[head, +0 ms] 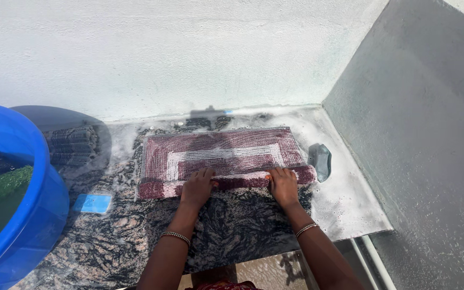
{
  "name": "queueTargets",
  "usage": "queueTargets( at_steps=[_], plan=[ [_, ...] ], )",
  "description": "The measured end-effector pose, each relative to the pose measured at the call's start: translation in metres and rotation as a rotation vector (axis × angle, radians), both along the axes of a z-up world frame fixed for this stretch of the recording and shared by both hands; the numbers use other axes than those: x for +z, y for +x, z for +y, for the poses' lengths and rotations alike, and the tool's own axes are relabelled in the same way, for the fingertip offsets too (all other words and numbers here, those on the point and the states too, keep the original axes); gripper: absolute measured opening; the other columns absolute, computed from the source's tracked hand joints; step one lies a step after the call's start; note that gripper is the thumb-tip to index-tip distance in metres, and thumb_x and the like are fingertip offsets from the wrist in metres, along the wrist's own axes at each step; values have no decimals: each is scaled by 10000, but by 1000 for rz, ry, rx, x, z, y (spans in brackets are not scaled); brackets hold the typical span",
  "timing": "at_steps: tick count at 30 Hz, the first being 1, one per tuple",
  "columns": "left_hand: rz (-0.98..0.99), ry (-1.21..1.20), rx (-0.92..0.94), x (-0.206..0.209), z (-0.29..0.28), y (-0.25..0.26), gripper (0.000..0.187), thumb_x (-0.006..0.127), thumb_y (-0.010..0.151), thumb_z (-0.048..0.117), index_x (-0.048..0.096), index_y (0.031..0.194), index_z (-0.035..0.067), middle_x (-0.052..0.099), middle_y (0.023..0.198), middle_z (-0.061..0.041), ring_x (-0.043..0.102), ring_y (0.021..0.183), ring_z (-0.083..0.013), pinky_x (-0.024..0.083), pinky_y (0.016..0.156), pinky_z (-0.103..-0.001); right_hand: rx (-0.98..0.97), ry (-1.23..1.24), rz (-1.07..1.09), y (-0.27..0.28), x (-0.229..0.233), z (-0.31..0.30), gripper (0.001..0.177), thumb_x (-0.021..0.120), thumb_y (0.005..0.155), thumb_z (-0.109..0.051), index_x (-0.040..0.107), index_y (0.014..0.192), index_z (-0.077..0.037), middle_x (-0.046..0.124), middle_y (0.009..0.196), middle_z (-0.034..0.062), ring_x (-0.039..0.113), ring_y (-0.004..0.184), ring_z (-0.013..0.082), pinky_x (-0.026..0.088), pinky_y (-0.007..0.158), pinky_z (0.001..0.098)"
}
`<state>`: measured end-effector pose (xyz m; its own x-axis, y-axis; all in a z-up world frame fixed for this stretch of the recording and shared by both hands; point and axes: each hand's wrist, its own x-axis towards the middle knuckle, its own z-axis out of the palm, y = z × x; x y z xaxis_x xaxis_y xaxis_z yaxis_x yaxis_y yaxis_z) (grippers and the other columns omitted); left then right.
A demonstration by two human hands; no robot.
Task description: The person scrubs a small patterned rug with a handheld brush and soap on a stone surface, then rinses and scrubs a green artificial turf mat with their hands and a brush.
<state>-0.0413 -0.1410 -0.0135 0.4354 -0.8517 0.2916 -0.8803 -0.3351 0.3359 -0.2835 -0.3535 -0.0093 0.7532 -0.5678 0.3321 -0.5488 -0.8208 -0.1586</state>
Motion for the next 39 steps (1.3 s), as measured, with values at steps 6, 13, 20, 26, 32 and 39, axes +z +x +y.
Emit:
queueTargets(
  at_steps=[6,13,20,26,32,39],
  plan=[
    [-129,39,173,4,-15,-3,243,683,944,378,605,1094,204,620,1106,-7,580,1086,-279,518,835,-472,-34,28,242,40,9,-36,229,582,991,-227,657,1192,-144,670,1137,50,592,1111,255,423,963,472],
    [-188,136,232,-4,-37,11,199,675,945,367,643,1067,213,643,1081,10,547,1115,-239,445,931,-449,-120,19,108,59,25,-31,182,655,920,-276,664,1071,-176,584,1123,36,518,1127,243,364,950,481],
    [-282,-40,37,-2,-17,18,322,690,949,452,711,961,131,699,1086,-44,587,1202,-263,468,1052,-439,4,50,-141,31,8,-8,225,633,992,-284,682,1180,-171,636,1228,11,548,1221,246,413,1043,472],
    [-311,-96,-56,-8,1,8,504,740,811,425,717,1180,84,687,1077,-63,591,1140,-267,482,998,-422,107,-21,-120,16,14,5,457,689,831,-188,636,1261,-42,615,1267,163,513,1243,386,366,1088,527],
    [-345,5,28,-17,-7,16,247,690,917,242,699,1127,111,694,1107,-56,616,1136,-235,478,1026,-414,16,15,-40,25,12,-1,323,677,917,-224,630,1175,-36,632,1220,132,566,1184,339,429,1073,479],
    [-17,-63,-30,-8,36,6,267,695,952,367,739,881,114,737,879,-70,685,852,-276,550,813,-448,67,73,43,-5,34,36,351,603,956,-369,642,1088,-46,694,1050,126,624,1050,320,460,938,477]
  ],
)
